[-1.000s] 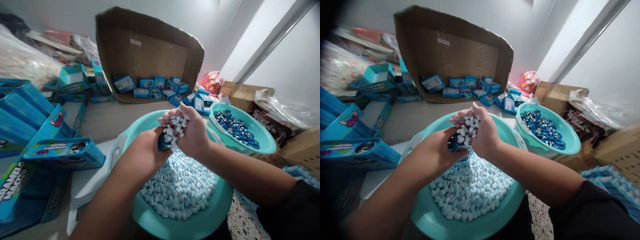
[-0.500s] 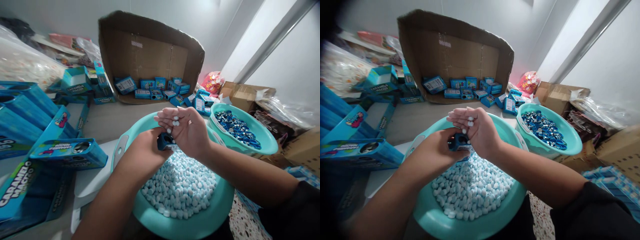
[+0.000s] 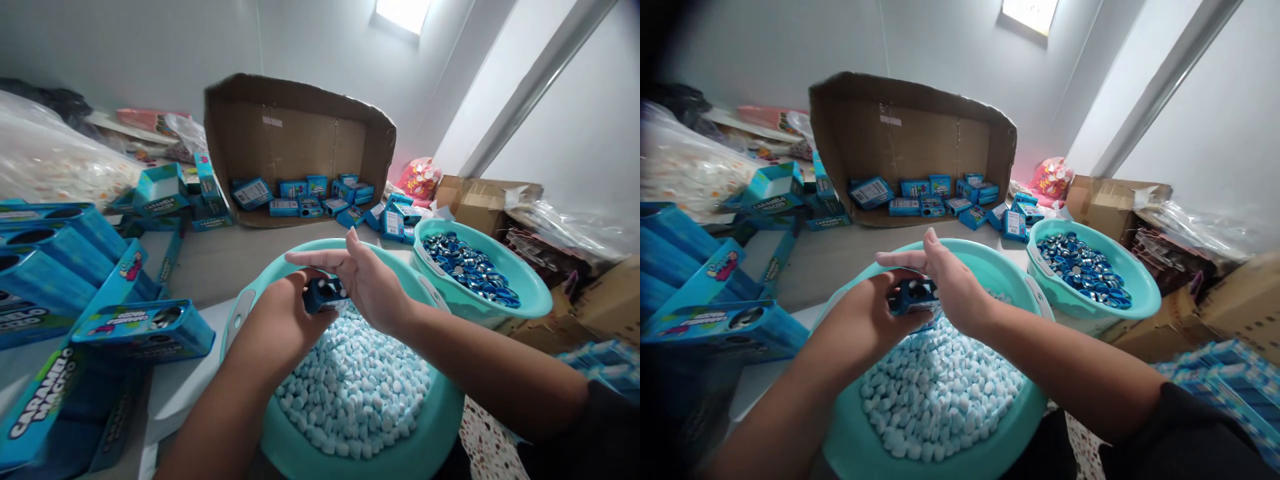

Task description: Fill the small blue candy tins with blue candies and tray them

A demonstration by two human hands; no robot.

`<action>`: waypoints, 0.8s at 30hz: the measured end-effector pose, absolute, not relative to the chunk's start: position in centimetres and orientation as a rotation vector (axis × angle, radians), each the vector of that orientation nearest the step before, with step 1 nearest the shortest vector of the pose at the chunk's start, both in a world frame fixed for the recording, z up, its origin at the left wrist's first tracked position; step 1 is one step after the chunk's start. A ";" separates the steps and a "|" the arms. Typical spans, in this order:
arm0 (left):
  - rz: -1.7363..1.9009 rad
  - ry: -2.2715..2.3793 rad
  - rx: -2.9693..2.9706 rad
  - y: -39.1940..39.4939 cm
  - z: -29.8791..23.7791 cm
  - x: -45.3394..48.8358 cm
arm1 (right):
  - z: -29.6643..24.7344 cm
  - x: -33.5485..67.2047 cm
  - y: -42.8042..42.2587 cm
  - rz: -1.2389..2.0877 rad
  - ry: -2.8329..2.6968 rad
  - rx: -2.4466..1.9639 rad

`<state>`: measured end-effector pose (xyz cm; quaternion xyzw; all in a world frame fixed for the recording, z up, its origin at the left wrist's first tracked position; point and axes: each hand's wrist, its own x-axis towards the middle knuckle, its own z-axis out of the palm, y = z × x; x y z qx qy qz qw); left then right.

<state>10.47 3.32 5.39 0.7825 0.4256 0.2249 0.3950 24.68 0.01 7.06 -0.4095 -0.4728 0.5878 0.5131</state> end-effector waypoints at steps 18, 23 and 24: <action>0.899 1.192 1.795 4.1 4.3 10.5 | 6.7 29.1 2.2 0.803 -1.116 -1.124; 1.148 1.258 1.648 5.0 3.7 10.2 | 2.9 32.3 4.0 0.917 -1.515 -1.894; 1.172 1.265 1.639 5.0 3.7 10.2 | 2.4 32.5 3.8 0.955 -1.650 -1.996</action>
